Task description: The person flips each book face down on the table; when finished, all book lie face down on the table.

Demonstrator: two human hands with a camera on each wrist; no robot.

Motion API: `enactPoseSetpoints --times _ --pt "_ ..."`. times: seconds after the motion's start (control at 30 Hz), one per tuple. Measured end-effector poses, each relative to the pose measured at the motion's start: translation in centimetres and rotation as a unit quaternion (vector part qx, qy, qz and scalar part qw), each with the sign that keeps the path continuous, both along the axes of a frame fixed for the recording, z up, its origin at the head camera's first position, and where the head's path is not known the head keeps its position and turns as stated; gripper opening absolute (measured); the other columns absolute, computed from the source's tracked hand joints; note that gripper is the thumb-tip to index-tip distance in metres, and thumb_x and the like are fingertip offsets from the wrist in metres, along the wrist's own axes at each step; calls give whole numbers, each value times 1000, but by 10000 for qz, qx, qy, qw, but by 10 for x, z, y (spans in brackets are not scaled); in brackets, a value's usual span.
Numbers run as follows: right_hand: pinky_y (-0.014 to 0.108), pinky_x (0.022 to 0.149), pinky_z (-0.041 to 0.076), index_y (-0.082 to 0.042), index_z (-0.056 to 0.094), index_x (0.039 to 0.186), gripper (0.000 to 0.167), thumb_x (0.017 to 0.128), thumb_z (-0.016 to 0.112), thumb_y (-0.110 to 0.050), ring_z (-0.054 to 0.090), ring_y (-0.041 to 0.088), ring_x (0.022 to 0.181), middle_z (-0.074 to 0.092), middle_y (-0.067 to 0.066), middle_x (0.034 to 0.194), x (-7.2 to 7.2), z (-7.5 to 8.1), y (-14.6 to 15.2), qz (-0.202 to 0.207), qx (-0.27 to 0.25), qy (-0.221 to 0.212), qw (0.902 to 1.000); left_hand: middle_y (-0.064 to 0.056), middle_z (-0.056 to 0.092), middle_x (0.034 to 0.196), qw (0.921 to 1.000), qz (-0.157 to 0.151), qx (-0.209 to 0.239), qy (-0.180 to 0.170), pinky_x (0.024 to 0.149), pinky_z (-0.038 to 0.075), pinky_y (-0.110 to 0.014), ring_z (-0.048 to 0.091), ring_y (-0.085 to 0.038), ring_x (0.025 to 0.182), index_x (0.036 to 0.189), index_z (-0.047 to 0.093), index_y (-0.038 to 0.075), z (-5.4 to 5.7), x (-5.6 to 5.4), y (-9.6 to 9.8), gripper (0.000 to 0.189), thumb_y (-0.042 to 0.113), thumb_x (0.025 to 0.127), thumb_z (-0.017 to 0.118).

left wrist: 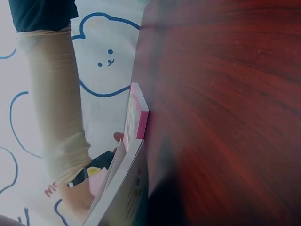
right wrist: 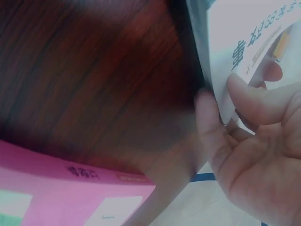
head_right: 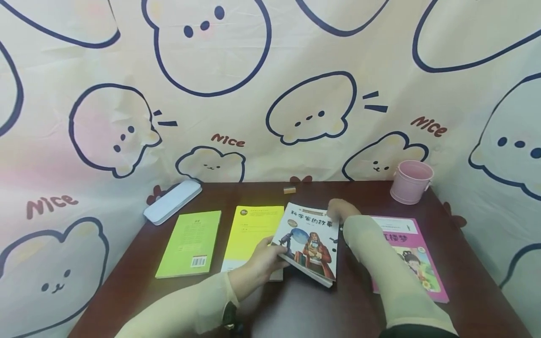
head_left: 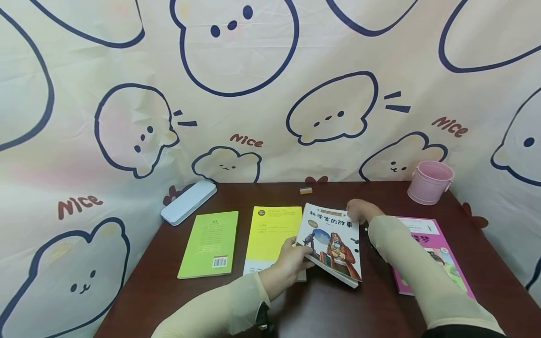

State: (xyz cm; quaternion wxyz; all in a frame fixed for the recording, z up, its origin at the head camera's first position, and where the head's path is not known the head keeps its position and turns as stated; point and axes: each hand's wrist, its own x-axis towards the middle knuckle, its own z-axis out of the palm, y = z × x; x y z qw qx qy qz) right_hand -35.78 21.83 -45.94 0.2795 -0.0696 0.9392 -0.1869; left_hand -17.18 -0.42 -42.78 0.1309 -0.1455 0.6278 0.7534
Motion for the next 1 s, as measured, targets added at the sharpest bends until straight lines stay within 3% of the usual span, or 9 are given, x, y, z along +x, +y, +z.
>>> enactPoseSetpoints --times 0.07,0.17,0.27,0.37,0.6,0.7,0.8,0.9,1.0 --pt "24 48 42 12 49 117 33 85 42 9 40 13 57 52 18 98 0 -3 1 41 -3 -9 10000 -21 60 106 9999 135 -27 56 68 56 -36 65 -21 79 134 34 -5 2 -1 -2 55 -3 83 53" --pt "26 49 38 9 50 108 25 85 42 5 35 14 54 50 17 93 -3 -6 -1 104 31 31 9999 -20 59 110 9993 235 -191 201 66 54 -33 64 -21 83 135 38 -1 6 -1 -5 54 -1 84 54" --pt "33 62 45 15 49 118 37 85 42 1 49 22 68 53 27 113 -5 -7 -6 332 146 399 9985 -18 58 113 9981 281 -290 456 68 54 -33 63 -22 88 134 44 4 12 -3 -6 53 1 83 56" --pt "38 75 44 15 44 128 47 84 43 -2 52 28 88 50 31 125 -6 -9 -13 398 137 800 9959 -18 57 113 9958 266 -203 850 72 54 -34 63 -24 91 133 48 7 18 -3 -7 53 1 82 58" --pt "33 61 39 4 57 101 24 79 51 -1 46 24 70 58 17 92 2 -15 -27 -43 -728 1382 9877 -12 58 113 9850 -203 -489 1641 71 54 -30 63 -18 94 133 52 13 28 -1 -9 52 9 83 66" --pt "38 69 44 3 57 108 27 82 54 -4 52 28 80 59 18 100 7 -15 -33 -240 -1080 1360 9845 -9 59 117 9769 -433 -791 1938 75 55 -32 62 -19 99 134 52 16 31 1 -9 53 12 84 67" --pt "43 79 46 3 53 114 31 88 58 -13 53 31 92 57 21 109 12 -14 -37 -499 -1316 1297 9815 -7 58 119 9638 -684 -1188 2289 74 55 -29 58 -20 103 135 52 18 33 3 -8 54 15 84 68" --pt "43 76 48 4 49 114 35 90 59 -20 54 31 91 54 23 111 15 -13 -39 -750 -1548 1189 9779 -4 57 120 9470 -931 -1628 2609 68 52 -23 53 -18 104 135 53 20 33 5 -5 55 16 83 70" --pt "38 70 52 6 47 121 39 89 58 -15 58 29 87 54 25 113 16 -15 -40 -994 -2123 905 9679 -2 58 117 9317 -1150 -1968 2829 62 49 -21 52 -14 94 134 54 22 31 9 -1 55 16 83 71"
